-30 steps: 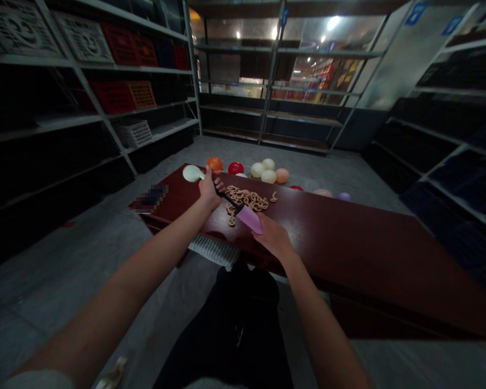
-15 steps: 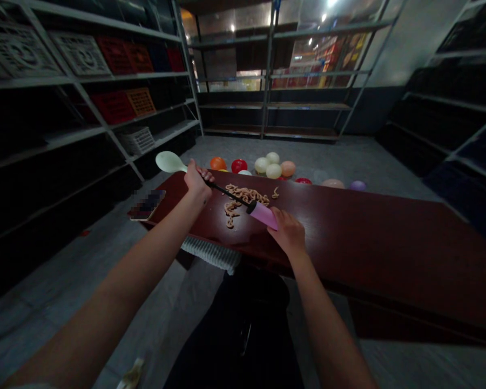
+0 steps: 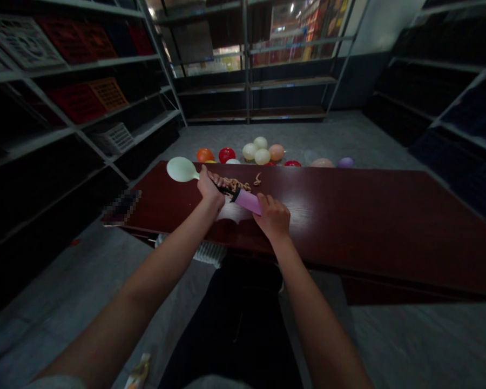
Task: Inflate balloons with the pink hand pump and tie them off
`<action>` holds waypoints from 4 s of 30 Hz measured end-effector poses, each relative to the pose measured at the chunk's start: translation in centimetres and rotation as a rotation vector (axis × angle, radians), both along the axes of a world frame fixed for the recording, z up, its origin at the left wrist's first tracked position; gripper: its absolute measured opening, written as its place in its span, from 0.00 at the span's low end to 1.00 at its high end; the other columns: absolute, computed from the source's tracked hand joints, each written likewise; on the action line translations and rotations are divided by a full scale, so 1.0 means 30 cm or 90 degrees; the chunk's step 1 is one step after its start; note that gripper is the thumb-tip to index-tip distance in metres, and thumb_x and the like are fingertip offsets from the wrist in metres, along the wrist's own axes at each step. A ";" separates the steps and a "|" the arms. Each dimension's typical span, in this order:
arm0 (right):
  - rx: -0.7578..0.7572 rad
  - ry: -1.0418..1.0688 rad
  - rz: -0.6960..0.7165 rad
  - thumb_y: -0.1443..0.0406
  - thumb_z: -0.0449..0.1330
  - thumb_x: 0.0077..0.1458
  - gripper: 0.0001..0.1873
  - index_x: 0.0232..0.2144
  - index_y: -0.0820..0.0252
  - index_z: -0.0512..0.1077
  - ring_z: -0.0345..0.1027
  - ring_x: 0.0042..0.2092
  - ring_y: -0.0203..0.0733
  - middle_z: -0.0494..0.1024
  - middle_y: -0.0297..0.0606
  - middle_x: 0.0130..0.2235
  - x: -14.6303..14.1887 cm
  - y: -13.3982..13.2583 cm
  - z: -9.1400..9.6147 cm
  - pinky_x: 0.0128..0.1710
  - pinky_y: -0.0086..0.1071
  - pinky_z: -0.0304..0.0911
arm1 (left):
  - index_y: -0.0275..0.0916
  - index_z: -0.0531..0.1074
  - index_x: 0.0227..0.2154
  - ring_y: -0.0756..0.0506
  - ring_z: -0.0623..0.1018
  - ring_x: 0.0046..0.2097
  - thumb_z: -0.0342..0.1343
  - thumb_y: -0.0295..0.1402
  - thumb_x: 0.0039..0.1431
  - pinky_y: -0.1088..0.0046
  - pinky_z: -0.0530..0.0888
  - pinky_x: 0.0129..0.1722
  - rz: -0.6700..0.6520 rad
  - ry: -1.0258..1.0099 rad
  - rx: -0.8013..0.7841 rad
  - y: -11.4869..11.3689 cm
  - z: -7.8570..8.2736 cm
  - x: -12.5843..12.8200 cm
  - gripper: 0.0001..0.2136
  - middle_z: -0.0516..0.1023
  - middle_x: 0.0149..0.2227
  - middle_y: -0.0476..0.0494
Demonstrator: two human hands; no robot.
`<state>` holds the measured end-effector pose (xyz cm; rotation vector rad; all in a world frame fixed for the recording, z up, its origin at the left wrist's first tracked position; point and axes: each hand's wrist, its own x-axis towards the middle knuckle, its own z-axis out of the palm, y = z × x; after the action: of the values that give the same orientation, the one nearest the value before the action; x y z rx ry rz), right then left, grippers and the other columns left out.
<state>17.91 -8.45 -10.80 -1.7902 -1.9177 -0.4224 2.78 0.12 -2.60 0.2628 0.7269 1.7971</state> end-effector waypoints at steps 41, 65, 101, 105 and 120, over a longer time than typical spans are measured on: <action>0.004 0.128 -0.004 0.59 0.62 0.54 0.23 0.51 0.60 0.69 0.74 0.40 0.50 0.80 0.46 0.41 -0.008 0.013 -0.015 0.36 0.36 0.60 | 0.41 0.51 0.21 0.55 0.51 0.17 0.48 0.42 0.72 0.76 0.52 0.18 -0.019 0.119 0.104 0.055 0.228 -0.063 0.23 0.46 0.17 0.56; -0.004 0.029 0.103 0.59 0.61 0.56 0.22 0.52 0.58 0.72 0.76 0.39 0.45 0.82 0.41 0.42 -0.038 0.000 -0.024 0.35 0.33 0.61 | 0.40 0.50 0.18 0.56 0.53 0.13 0.52 0.41 0.67 0.78 0.52 0.14 0.016 0.035 -0.010 -0.009 0.131 -0.247 0.24 0.50 0.13 0.58; 0.041 0.144 0.014 0.60 0.64 0.53 0.21 0.49 0.59 0.71 0.76 0.39 0.46 0.82 0.42 0.41 0.000 0.027 -0.034 0.34 0.33 0.60 | 0.42 0.52 0.17 0.55 0.54 0.13 0.52 0.46 0.68 0.76 0.53 0.13 -0.065 0.126 0.056 -0.001 0.054 0.107 0.26 0.52 0.12 0.57; 0.029 0.107 0.069 0.60 0.64 0.54 0.18 0.47 0.57 0.72 0.76 0.38 0.44 0.82 0.38 0.39 -0.026 0.018 -0.028 0.32 0.32 0.58 | 0.41 0.52 0.17 0.55 0.53 0.13 0.52 0.43 0.68 0.77 0.53 0.13 -0.047 0.097 -0.009 0.001 0.053 0.015 0.25 0.51 0.12 0.57; -0.010 -0.005 0.139 0.57 0.61 0.58 0.16 0.47 0.56 0.74 0.76 0.39 0.44 0.83 0.39 0.41 -0.044 -0.007 -0.013 0.36 0.33 0.62 | 0.41 0.51 0.18 0.55 0.53 0.13 0.50 0.49 0.69 0.77 0.53 0.14 0.047 0.025 -0.056 0.037 0.120 -0.396 0.27 0.50 0.13 0.57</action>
<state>16.58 -8.65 -11.20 -1.5689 -2.0980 -0.3382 -9.10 1.23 1.01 0.2147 0.8507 1.8284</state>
